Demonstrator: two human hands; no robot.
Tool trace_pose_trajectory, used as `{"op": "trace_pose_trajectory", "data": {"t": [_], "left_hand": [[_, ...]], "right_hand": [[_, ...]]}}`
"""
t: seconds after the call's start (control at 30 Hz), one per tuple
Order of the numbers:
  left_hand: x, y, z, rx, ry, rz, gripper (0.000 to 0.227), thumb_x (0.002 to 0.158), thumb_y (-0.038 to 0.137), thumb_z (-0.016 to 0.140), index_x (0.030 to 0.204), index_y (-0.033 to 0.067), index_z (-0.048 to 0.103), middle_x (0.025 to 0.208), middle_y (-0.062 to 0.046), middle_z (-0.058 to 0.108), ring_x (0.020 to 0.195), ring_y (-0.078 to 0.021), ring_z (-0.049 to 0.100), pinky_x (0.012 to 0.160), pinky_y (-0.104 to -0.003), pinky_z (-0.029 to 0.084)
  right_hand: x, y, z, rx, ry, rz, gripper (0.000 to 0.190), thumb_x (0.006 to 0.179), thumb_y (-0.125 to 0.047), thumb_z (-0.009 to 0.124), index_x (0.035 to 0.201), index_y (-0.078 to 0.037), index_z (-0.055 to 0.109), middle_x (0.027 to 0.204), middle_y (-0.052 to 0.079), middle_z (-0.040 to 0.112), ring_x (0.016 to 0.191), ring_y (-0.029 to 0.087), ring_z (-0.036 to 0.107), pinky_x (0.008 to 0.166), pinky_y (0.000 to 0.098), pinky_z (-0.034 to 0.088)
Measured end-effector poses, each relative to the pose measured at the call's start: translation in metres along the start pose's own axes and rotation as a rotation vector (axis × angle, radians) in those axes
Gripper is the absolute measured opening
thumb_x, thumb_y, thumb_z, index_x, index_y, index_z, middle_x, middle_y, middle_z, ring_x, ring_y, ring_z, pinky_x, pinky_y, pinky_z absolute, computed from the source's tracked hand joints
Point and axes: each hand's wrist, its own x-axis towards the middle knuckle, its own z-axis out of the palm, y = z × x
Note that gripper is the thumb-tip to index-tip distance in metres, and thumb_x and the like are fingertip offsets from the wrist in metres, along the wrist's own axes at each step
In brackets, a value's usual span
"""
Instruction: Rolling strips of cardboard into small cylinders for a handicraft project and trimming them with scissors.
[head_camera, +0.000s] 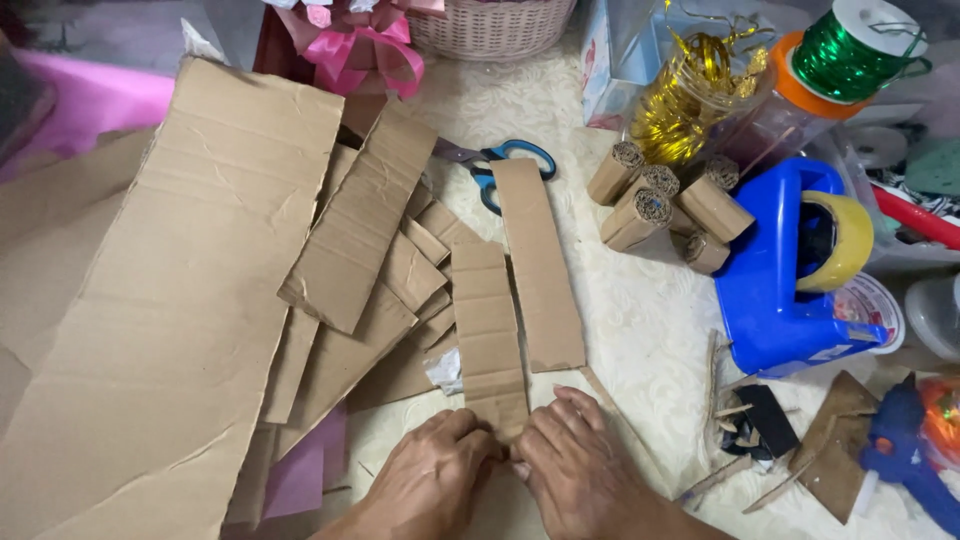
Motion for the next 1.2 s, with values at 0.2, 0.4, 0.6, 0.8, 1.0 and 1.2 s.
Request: {"op": "trace_pose_trajectory", "data": {"t": [0.2, 0.4, 0.6, 0.8, 1.0, 1.2], "left_hand": [[-0.007, 0.012, -0.003, 0.269, 0.226, 0.333, 0.008, 0.098, 0.005, 0.059, 0.094, 0.0045, 0.066, 0.086, -0.012, 0.053, 0.071, -0.0296, 0.054, 0.06, -0.041, 0.052], [-0.007, 0.018, -0.006, 0.713, 0.275, 0.451, 0.02, 0.094, -0.004, 0.051, 0.091, 0.0064, 0.067, 0.086, -0.008, 0.051, 0.07, -0.0223, 0.048, 0.057, -0.031, 0.049], [-0.004, 0.0, 0.002, 0.493, 0.059, 0.439, 0.022, 0.096, -0.001, 0.047, 0.104, -0.0016, 0.067, 0.089, -0.013, 0.055, 0.077, -0.0259, 0.047, 0.068, -0.037, 0.043], [-0.004, -0.001, -0.008, 0.365, 0.091, 0.461, 0.015, 0.091, -0.005, 0.05, 0.094, 0.0011, 0.063, 0.087, -0.013, 0.052, 0.07, -0.0267, 0.048, 0.061, -0.038, 0.044], [-0.003, 0.007, -0.014, 0.508, 0.293, 0.489, 0.02, 0.096, 0.003, 0.062, 0.077, 0.0093, 0.062, 0.09, -0.009, 0.052, 0.073, -0.0258, 0.05, 0.059, -0.037, 0.044], [-0.01, -0.001, -0.011, 0.425, 0.143, 0.44, 0.023, 0.09, 0.009, 0.053, 0.105, 0.0029, 0.069, 0.099, -0.013, 0.054, 0.08, -0.0298, 0.052, 0.068, -0.042, 0.048]], "right_hand": [[-0.001, 0.006, 0.007, -0.016, -0.04, 0.008, 0.015, 0.092, -0.011, 0.047, 0.081, -0.013, 0.057, 0.076, 0.006, 0.052, 0.078, 0.026, 0.053, 0.103, 0.0518, 0.037], [-0.001, 0.006, 0.008, 0.054, -0.024, 0.035, 0.012, 0.092, -0.011, 0.045, 0.086, -0.013, 0.055, 0.08, 0.004, 0.051, 0.079, 0.024, 0.052, 0.102, 0.0487, 0.039], [-0.003, 0.005, 0.001, 0.003, 0.007, 0.019, 0.014, 0.086, -0.014, 0.053, 0.096, -0.013, 0.062, 0.099, 0.011, 0.059, 0.095, 0.027, 0.059, 0.106, 0.0517, 0.04], [-0.001, 0.005, -0.001, 0.034, -0.026, 0.02, 0.022, 0.097, -0.019, 0.045, 0.105, -0.01, 0.063, 0.101, 0.01, 0.063, 0.092, 0.029, 0.059, 0.103, 0.0512, 0.042], [0.003, 0.005, -0.002, -0.016, 0.035, -0.041, 0.017, 0.094, -0.013, 0.051, 0.098, -0.01, 0.067, 0.092, 0.009, 0.06, 0.083, 0.028, 0.057, 0.099, 0.051, 0.043], [0.004, 0.009, 0.006, -0.052, 0.048, -0.063, 0.014, 0.092, -0.014, 0.044, 0.085, -0.011, 0.056, 0.084, 0.008, 0.051, 0.079, 0.029, 0.053, 0.1, 0.0506, 0.043]]}}
